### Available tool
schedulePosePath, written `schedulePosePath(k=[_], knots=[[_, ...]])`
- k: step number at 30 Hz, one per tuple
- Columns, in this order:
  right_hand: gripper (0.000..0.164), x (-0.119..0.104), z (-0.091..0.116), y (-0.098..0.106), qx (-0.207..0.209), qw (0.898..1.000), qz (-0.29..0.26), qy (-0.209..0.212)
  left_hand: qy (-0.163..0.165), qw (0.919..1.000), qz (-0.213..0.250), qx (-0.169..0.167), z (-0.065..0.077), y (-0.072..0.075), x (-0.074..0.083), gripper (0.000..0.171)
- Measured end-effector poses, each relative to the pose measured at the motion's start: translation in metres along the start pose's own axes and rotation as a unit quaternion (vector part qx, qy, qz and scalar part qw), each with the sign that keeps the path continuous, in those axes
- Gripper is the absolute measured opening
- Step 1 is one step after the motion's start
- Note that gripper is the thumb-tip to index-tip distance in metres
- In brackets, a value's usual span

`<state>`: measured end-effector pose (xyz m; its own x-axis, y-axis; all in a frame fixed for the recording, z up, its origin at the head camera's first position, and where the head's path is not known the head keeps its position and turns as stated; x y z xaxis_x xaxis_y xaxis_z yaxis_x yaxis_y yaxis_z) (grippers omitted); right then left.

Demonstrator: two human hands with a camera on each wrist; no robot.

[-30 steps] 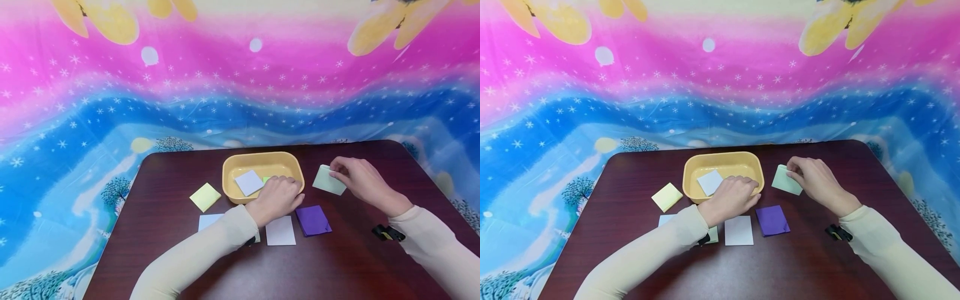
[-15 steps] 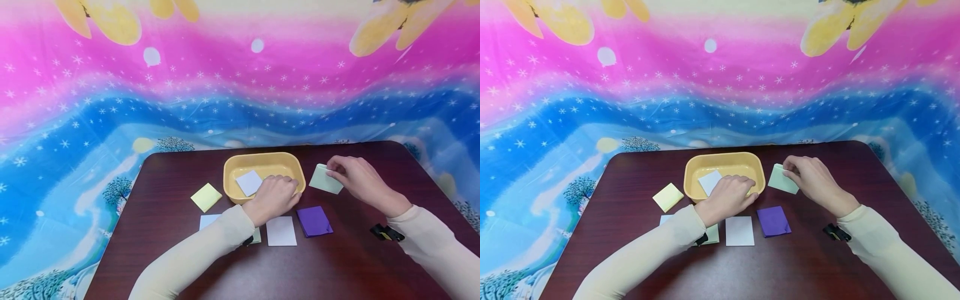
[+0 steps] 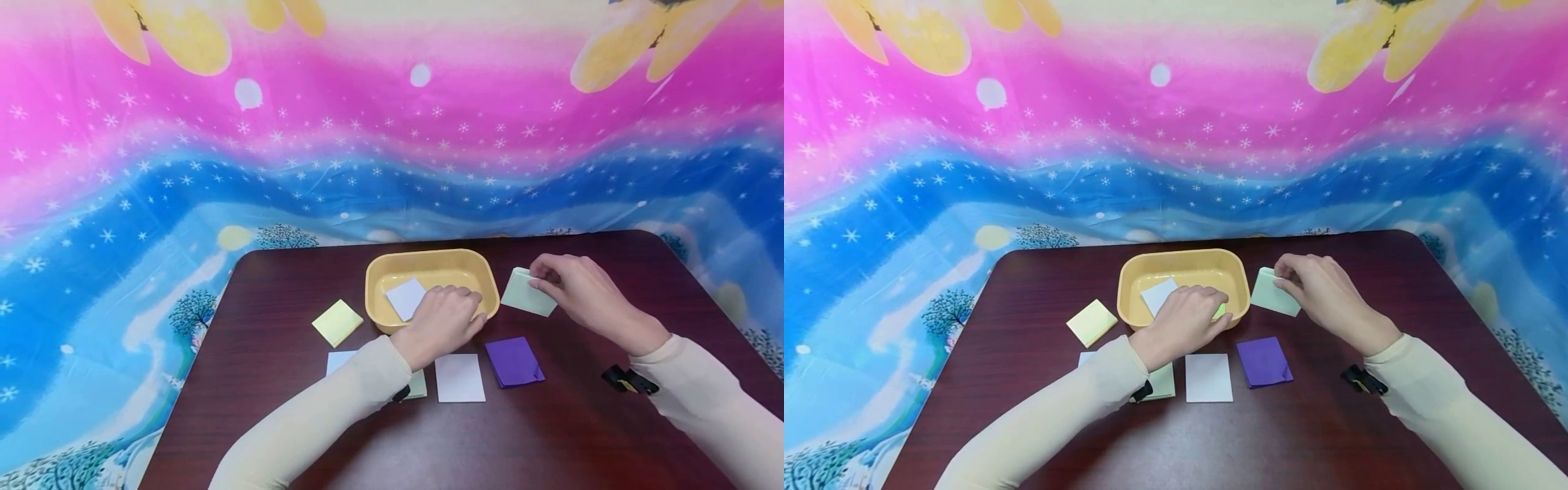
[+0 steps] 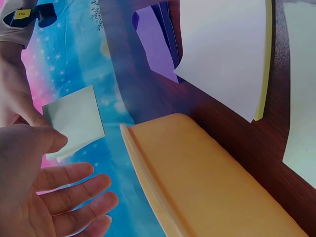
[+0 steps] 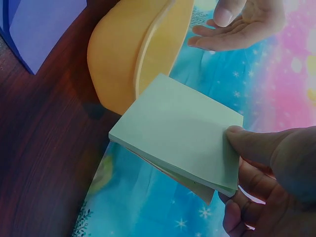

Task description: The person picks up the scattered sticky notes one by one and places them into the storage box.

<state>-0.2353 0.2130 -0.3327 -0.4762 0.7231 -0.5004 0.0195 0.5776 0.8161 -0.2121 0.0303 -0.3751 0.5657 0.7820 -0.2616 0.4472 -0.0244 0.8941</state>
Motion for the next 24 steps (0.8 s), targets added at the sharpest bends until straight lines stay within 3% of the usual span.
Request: schedulePosePath(k=[8,24], knots=[[0.009,-0.007,-0.002,-0.001,0.005,1.0,-0.001,0.013,0.008,0.9998,0.002,-0.017,0.001,-0.001,-0.005,0.024],[0.009,-0.018,-0.009,-0.004,0.01,0.999,-0.001,0.035,0.021,0.9995,0.015,-0.019,0.008,-0.006,-0.016,0.024]])
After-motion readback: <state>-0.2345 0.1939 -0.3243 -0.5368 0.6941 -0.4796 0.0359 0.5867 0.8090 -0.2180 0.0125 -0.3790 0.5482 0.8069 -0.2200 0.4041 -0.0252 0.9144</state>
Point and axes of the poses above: each hand's wrist, its own z-axis away from the middle knuckle, its own y-axis out of the back of the hand, x = y × z, the point moved 6 cm from there along -z, towards the middle knuckle, and after that the axes turned 12 degrees about -z, right-handed, at the moved point
